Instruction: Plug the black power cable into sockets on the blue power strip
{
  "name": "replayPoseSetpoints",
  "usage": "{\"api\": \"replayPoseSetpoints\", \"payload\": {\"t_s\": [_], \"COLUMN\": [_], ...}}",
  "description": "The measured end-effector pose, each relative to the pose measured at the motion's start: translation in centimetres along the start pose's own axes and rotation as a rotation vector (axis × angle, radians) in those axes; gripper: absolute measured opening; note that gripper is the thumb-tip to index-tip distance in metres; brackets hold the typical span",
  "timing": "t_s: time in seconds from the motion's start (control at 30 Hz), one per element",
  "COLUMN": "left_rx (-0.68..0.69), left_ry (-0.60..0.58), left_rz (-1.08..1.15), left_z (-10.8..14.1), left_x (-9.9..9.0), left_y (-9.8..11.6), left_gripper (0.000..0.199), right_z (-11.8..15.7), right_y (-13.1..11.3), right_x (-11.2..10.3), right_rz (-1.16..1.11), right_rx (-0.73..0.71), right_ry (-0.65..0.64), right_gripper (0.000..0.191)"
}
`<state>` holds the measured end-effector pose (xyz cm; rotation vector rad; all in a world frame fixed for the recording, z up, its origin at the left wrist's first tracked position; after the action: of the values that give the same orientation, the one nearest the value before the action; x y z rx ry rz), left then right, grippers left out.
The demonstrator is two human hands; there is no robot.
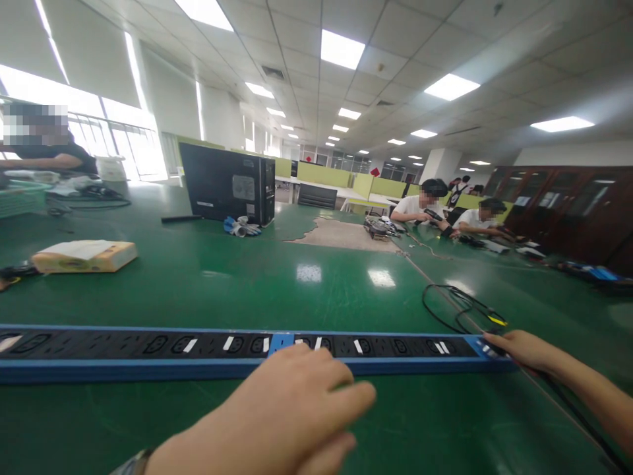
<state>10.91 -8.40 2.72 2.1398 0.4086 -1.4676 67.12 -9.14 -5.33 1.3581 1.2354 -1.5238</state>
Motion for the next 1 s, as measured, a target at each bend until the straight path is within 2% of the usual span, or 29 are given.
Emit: {"api": "replayPoseSetpoints", "payload": {"t_s": [0.03, 0.1, 0.17, 0.2, 0.27, 0.4, 0.7, 1.0], "left_rx": [-0.048, -0.213, -0.394, -0.459, -0.519, -0.522, -0.536, -0.547], "left_ry": [-0.002, 0.083, 0.128, 0.149, 0.17, 0.195, 0.228, 0.238], "left_rz": [-0.055, -0.139, -0.217, -0.245, -0.289, -0.318, -0.314, -0.295], "left_z": [-0.4, -0.4, 0.4, 1.0, 1.9, 2.4, 2.3, 2.4], "left_x": [0.9, 2.8, 4.7, 5.5, 6.3, 6.5, 6.7, 6.6], "left_y": [-1.8, -6.0, -10.0, -11.4, -13.0, -12.9, -12.7, -13.0], "left_gripper": [0.038, 0.052, 0.059, 0.063, 0.067, 0.066, 0.067, 0.065], "right_z": [0.0, -0.1, -0.2, -0.2, -0.2, -0.3, -1.1, 0.0], "right_y": [-0.1, -0.3, -0.5, -0.6, -0.6, -1.1, -2.7, -4.6], "right_x": [0.1, 0.2, 0.2, 0.2, 0.3, 0.5, 1.6, 2.4], "right_rz": [-0.006, -0.016, -0.005, 0.003, 0.016, 0.041, 0.134, 0.198], "right_rx": [0.013, 0.026, 0.028, 0.03, 0.033, 0.008, -0.073, 0.035], "right_ry": [-0.04, -0.101, -0.095, -0.085, -0.063, -0.05, -0.112, -0.079], "right_gripper": [0.058, 0.057, 0.053, 0.051, 0.051, 0.053, 0.05, 0.054]}}
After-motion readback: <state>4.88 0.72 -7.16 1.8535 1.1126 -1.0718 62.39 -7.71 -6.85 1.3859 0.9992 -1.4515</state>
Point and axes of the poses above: each hand's wrist, its own z-axis away from the middle knuckle, its own x-axis out of the palm, y = z × x, the point moved 2 cm from there along -z, towards the middle knuckle, and after that the axes turned 15 degrees about -x, right-handed, at the moved point
